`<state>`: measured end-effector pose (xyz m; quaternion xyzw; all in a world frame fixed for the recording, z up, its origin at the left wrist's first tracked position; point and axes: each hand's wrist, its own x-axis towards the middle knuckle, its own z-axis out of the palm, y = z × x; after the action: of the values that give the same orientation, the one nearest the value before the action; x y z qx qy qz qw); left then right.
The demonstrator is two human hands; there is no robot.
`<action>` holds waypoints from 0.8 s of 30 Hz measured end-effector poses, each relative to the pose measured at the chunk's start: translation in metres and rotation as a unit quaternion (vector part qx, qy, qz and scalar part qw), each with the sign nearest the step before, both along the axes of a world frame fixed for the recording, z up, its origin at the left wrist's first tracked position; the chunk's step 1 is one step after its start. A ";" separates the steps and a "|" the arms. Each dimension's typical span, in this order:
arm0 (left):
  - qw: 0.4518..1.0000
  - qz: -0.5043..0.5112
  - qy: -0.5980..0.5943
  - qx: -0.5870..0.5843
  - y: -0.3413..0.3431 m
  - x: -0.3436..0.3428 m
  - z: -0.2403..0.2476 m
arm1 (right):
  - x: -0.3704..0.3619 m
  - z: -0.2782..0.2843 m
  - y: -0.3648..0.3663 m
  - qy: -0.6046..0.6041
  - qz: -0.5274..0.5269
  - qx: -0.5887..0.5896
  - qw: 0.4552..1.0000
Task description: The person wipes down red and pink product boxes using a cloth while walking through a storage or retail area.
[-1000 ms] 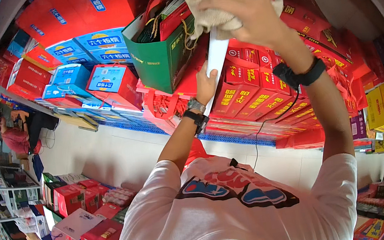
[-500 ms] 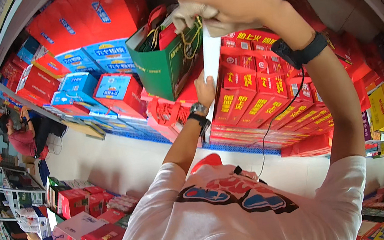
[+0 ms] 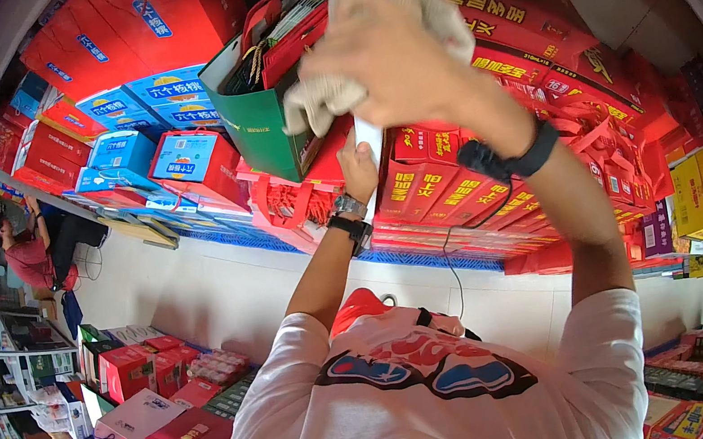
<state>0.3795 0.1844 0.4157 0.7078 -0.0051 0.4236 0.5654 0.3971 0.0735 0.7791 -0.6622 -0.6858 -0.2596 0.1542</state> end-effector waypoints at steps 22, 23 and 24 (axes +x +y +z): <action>0.997 -0.016 0.081 -0.007 -0.013 -0.032 0.020 | 0.009 0.115 -0.015 -0.129 0.071 0.122 0.982; 0.995 -0.018 0.095 -0.012 -0.015 -0.034 0.022 | 0.012 0.117 -0.013 -0.107 0.085 0.147 0.980; 0.994 -0.021 0.110 -0.018 -0.017 -0.034 0.023 | 0.016 0.118 -0.010 -0.085 0.100 0.171 0.976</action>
<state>0.3459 0.1671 0.4385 0.7399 0.0502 0.3310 0.5835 0.4133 0.0630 0.8967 -0.5294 -0.7048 -0.4113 0.2318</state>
